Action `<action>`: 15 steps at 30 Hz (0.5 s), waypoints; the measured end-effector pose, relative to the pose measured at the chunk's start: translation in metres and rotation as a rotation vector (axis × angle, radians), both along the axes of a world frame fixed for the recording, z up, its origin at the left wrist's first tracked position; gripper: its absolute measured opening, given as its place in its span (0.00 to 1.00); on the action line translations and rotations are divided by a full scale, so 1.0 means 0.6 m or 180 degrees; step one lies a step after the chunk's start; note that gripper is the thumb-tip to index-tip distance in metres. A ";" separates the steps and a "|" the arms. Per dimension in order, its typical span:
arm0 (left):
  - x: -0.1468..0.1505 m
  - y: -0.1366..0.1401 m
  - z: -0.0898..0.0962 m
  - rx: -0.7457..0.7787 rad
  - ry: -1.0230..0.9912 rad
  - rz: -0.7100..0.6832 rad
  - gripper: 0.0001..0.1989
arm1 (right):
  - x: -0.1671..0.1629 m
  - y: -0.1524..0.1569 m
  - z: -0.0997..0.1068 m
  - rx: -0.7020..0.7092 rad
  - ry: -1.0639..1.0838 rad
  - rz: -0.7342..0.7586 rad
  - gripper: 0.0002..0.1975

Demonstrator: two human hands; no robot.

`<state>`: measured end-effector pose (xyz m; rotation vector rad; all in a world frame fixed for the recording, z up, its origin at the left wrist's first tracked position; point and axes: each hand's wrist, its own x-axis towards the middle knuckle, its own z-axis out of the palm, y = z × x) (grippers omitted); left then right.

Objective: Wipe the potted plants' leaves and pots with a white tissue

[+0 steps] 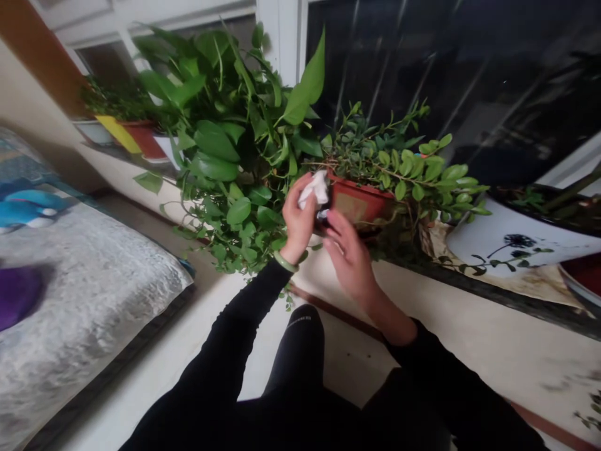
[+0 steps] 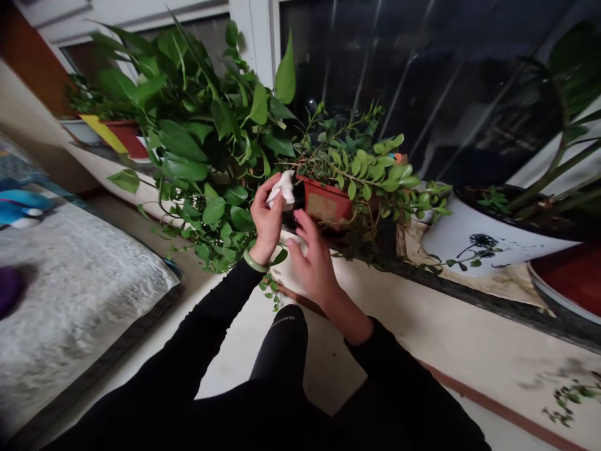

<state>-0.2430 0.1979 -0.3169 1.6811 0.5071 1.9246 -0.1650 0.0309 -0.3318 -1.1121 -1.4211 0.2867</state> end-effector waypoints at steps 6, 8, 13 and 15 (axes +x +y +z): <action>0.016 0.060 0.030 0.0909 0.0578 0.0440 0.19 | 0.059 0.010 -0.023 0.0466 -0.0869 -0.1132 0.37; 0.020 0.066 0.038 0.1081 0.0943 0.0359 0.19 | 0.067 0.001 -0.033 0.0516 -0.1369 -0.1388 0.39; 0.031 0.094 0.075 0.1209 0.1672 0.0488 0.19 | 0.073 0.006 -0.043 0.0683 -0.2166 -0.1890 0.44; 0.033 0.106 0.090 0.1269 0.1914 0.0539 0.18 | 0.081 0.012 -0.041 0.0680 -0.2307 -0.2101 0.46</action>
